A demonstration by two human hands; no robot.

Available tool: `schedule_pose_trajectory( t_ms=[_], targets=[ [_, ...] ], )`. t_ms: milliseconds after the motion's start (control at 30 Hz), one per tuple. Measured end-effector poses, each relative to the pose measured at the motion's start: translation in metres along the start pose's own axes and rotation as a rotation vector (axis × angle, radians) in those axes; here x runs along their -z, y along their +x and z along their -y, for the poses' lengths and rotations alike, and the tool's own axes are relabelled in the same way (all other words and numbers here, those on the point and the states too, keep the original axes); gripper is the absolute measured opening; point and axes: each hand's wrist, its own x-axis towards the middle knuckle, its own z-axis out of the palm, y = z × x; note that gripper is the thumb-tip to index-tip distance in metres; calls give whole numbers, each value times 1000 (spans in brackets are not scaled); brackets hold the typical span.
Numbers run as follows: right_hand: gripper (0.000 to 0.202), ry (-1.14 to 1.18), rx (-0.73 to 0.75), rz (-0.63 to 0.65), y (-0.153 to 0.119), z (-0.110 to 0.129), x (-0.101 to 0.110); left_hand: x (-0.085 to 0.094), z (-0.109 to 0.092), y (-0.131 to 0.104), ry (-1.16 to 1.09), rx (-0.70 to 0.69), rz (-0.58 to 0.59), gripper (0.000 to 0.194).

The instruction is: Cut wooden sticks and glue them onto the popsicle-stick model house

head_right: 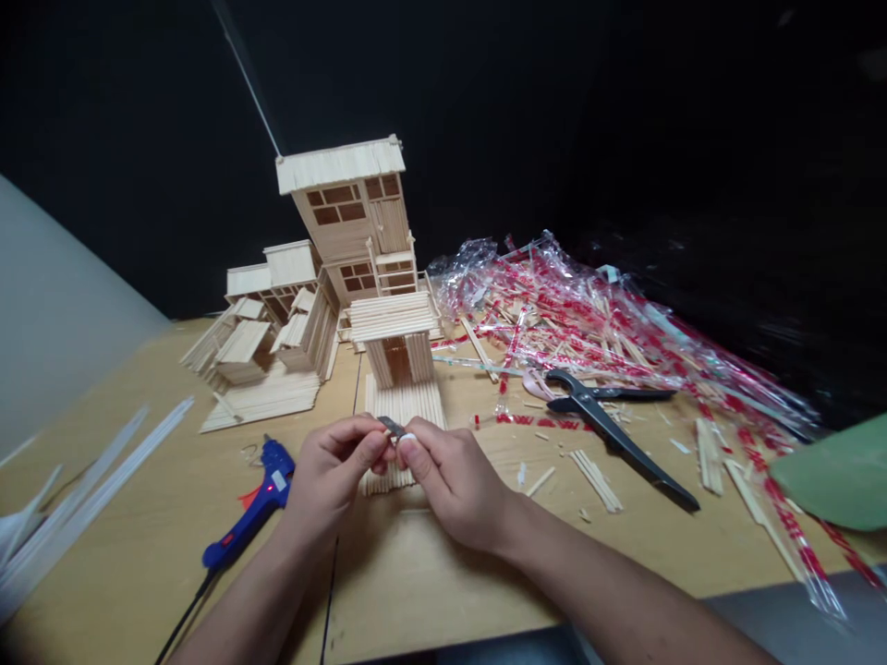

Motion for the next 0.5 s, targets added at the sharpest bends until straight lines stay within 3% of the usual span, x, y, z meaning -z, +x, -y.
schedule_pose_trajectory(
  t_ms=[300, 500],
  targets=[
    [28, -196, 17, 85, -1, -2, 2, 7, -7, -5, 271, -127, 15, 15],
    [26, -198, 63, 109, -3, 4, 4, 7, -11, -5, 83, -42, 97, 17]
  ],
)
